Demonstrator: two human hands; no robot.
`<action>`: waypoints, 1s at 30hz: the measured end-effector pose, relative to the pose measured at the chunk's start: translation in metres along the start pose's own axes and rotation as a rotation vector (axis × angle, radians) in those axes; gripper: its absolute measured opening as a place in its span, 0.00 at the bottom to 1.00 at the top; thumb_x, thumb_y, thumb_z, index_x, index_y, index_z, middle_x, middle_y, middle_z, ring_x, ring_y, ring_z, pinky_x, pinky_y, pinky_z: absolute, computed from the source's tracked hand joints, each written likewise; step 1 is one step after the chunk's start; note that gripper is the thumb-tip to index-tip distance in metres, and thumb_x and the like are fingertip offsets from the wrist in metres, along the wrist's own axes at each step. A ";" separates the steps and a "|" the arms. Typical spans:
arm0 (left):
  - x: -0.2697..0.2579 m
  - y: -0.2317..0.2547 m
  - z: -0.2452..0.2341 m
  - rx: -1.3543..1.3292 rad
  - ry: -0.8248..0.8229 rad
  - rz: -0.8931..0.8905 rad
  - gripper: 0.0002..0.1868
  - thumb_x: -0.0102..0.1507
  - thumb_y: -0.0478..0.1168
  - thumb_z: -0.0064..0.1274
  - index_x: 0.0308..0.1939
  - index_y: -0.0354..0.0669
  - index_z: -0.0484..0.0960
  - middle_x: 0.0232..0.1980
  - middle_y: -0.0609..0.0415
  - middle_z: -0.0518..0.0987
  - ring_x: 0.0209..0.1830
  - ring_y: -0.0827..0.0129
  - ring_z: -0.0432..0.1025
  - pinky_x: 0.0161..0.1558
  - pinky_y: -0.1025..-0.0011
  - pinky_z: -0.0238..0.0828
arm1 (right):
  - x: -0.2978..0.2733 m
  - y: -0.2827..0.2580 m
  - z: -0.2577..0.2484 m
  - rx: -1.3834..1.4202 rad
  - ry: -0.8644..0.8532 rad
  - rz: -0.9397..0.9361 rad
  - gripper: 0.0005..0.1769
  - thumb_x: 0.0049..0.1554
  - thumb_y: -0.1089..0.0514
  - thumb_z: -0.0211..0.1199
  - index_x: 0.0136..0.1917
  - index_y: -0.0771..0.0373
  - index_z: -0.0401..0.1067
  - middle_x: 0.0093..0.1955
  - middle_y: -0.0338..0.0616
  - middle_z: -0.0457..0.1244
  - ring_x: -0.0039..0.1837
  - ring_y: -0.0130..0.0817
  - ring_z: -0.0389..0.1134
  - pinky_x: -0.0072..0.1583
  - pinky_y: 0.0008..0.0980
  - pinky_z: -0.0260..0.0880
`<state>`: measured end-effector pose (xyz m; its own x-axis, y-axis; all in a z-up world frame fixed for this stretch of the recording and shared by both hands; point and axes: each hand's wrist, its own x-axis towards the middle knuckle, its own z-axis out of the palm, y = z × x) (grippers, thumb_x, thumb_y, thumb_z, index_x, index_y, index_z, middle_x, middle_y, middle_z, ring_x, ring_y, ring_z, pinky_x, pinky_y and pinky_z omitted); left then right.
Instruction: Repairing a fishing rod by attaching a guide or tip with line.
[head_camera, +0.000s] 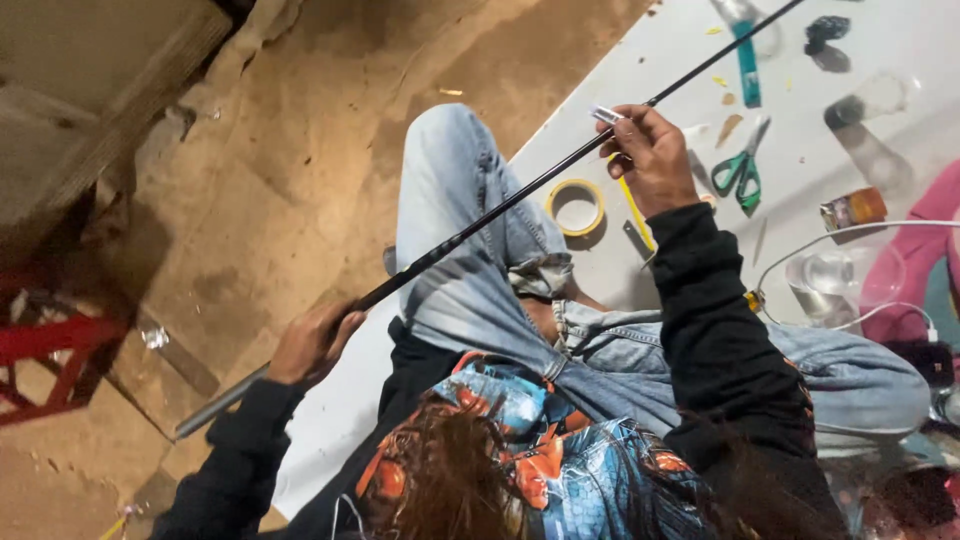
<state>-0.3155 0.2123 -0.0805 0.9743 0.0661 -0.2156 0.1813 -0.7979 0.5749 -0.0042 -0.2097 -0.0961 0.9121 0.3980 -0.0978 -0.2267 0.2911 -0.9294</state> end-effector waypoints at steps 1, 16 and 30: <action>0.002 0.010 -0.001 -0.017 0.026 0.075 0.16 0.69 0.47 0.50 0.51 0.39 0.81 0.41 0.40 0.81 0.43 0.45 0.76 0.43 0.55 0.73 | -0.003 -0.003 0.007 -0.018 -0.010 -0.003 0.13 0.69 0.56 0.60 0.63 0.65 0.69 0.54 0.42 0.69 0.47 0.25 0.68 0.44 0.23 0.67; 0.005 0.074 0.017 -0.228 0.078 0.001 0.18 0.67 0.48 0.52 0.55 0.43 0.81 0.34 0.42 0.84 0.31 0.53 0.81 0.33 0.60 0.74 | -0.026 0.041 0.114 -0.065 -0.170 0.114 0.12 0.67 0.56 0.61 0.59 0.65 0.71 0.41 0.32 0.63 0.40 0.17 0.62 0.42 0.20 0.63; 0.069 0.070 0.041 -0.172 0.212 0.051 0.14 0.67 0.46 0.51 0.44 0.40 0.86 0.39 0.45 0.82 0.31 0.56 0.78 0.32 0.62 0.72 | -0.044 0.080 0.136 -0.122 -0.303 0.186 0.14 0.66 0.55 0.60 0.60 0.64 0.72 0.38 0.32 0.62 0.37 0.17 0.60 0.38 0.18 0.59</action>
<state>-0.2408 0.1363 -0.0879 0.9857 0.1666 -0.0237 0.1339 -0.6913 0.7101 -0.1085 -0.0859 -0.1177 0.7125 0.6793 -0.1757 -0.3197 0.0914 -0.9431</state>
